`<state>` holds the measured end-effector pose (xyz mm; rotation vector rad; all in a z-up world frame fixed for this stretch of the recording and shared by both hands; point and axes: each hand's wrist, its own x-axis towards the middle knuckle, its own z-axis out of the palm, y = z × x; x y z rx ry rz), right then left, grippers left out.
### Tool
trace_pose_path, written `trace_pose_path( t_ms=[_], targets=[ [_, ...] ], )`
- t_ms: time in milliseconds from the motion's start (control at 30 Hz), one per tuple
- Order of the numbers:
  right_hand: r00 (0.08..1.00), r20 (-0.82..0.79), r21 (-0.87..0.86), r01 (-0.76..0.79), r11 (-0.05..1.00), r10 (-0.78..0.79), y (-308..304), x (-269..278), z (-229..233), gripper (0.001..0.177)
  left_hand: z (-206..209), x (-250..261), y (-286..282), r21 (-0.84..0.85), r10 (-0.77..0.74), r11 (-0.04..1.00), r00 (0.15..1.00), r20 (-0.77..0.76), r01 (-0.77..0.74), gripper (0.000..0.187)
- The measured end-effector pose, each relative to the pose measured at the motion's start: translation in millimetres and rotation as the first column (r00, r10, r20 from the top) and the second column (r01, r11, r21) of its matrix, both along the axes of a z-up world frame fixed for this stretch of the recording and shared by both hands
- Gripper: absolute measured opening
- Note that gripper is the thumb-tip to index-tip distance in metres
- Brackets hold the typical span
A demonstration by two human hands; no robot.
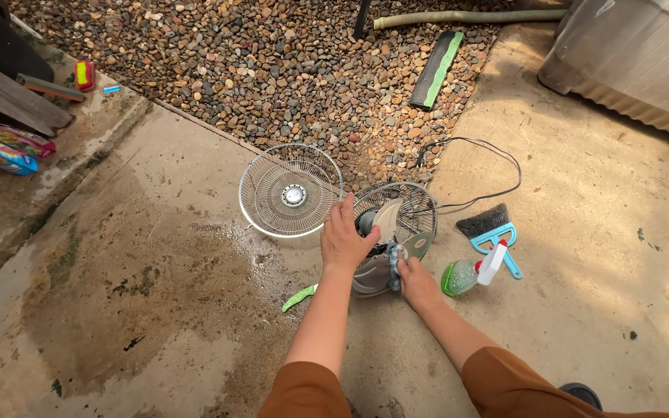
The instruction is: Cleaning the grilles and motor housing of a disassembled electric fan using a cloth, brush, and cleaning spray.
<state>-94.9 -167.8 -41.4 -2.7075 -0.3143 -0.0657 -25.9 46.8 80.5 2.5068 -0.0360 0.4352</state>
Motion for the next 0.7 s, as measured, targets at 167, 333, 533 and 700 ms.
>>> trace_pose_path(
  t_ms=[167, 333, 533, 700],
  targets=[
    [0.967, -0.046, 0.141, 0.256, 0.956, -0.252, -35.3, -18.4, -39.1, 0.046, 18.6, 1.2, 13.2, -0.065, -0.058, 0.996, 0.997, -0.050, 0.055, 0.088],
    [0.835, -0.057, 0.305, 0.537, 0.787, -0.547, -41.2, -2.8, -4.4, 0.036, 8.5, 11.4, 26.1, -0.289, -0.155, 0.949, 0.983, -0.093, 0.122, 0.058],
    [0.860, -0.011, 0.469, 0.455, 0.757, -0.510, -40.0, 13.8, 49.7, 0.044, -20.6, 34.6, 24.9, -0.386, -0.096, 0.920, 0.994, -0.046, 0.071, 0.055],
    [0.885, 0.086, 0.553, 0.339, 0.761, -0.457, -51.5, 11.8, 74.1, 0.046, 4.2, 37.4, 22.5, -0.371, -0.076, 0.919, 0.860, -0.504, -0.137, 0.052]
  ],
)
